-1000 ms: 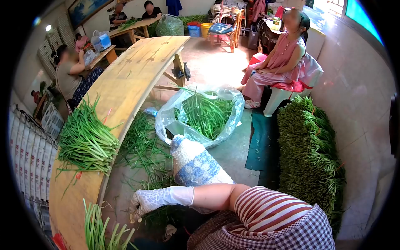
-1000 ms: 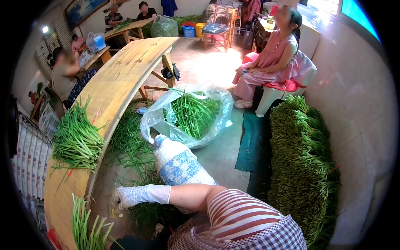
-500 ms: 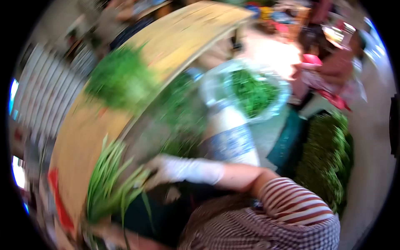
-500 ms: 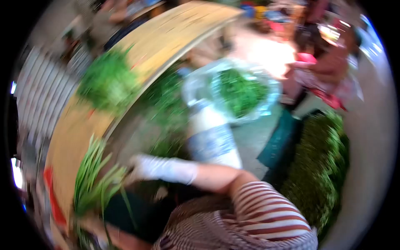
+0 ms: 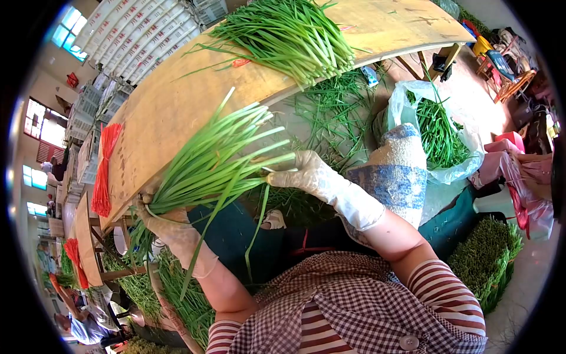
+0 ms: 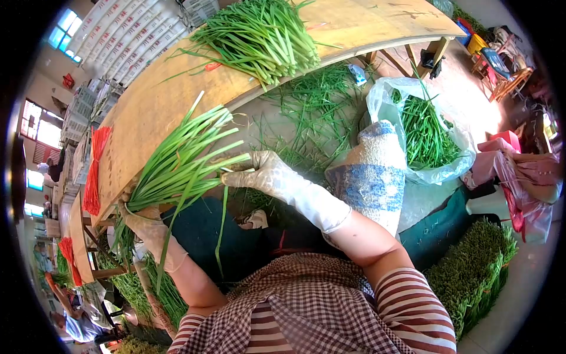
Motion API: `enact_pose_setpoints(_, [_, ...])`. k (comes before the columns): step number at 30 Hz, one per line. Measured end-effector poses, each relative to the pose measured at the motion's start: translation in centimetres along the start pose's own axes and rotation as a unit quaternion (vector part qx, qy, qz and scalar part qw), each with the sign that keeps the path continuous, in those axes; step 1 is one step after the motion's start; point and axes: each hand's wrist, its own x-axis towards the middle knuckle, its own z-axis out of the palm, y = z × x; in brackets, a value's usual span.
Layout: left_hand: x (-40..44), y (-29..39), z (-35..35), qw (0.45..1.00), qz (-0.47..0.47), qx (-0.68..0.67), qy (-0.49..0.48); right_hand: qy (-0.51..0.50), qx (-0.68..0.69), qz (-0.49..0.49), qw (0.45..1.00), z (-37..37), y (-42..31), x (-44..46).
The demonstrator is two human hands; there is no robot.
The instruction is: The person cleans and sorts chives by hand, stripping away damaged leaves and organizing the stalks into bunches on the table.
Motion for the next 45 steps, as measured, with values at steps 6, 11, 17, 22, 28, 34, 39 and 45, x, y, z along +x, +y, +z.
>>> enact_pose_setpoints(6, [-1.9,-0.9,2.9,1.0,-0.025,-0.001,0.017,-0.013,-0.076,-0.096,0.992,-1.2,2.2,1.6])
enact_pose_setpoints(11, [-2.3,-0.8,3.1,0.999,-0.027,-0.032,0.02,0.093,-0.059,-0.104,0.988,0.0,1.2,0.3])
enact_pose_setpoints(17, [-1.1,0.0,3.1,0.997,0.007,-0.049,0.062,-0.021,-0.079,-0.032,0.996,-0.6,-0.3,-0.3])
enact_pose_setpoints(22, [0.2,2.2,0.1,0.996,-0.021,-0.082,-0.003,-0.099,-0.076,-0.069,0.99,-1.3,0.9,-0.2])
enact_pose_setpoints(28, [-0.3,6.0,-0.2,0.992,0.031,-0.12,0.024,0.195,-0.346,-0.043,0.917,-7.6,-1.2,0.6])
enact_pose_setpoints(34, [-2.1,4.5,3.0,0.994,0.008,-0.106,-0.019,0.002,-0.294,-0.115,0.949,0.2,2.7,1.1])
enact_pose_setpoints(39, [-1.8,3.7,1.7,0.997,0.036,-0.07,-0.005,-0.099,-0.02,-0.012,0.995,2.9,-0.4,-1.1])
enact_pose_setpoints(45, [-2.1,4.8,1.0,0.997,0.036,-0.068,0.029,-0.072,0.149,-0.18,0.97,-1.9,0.0,-0.6])
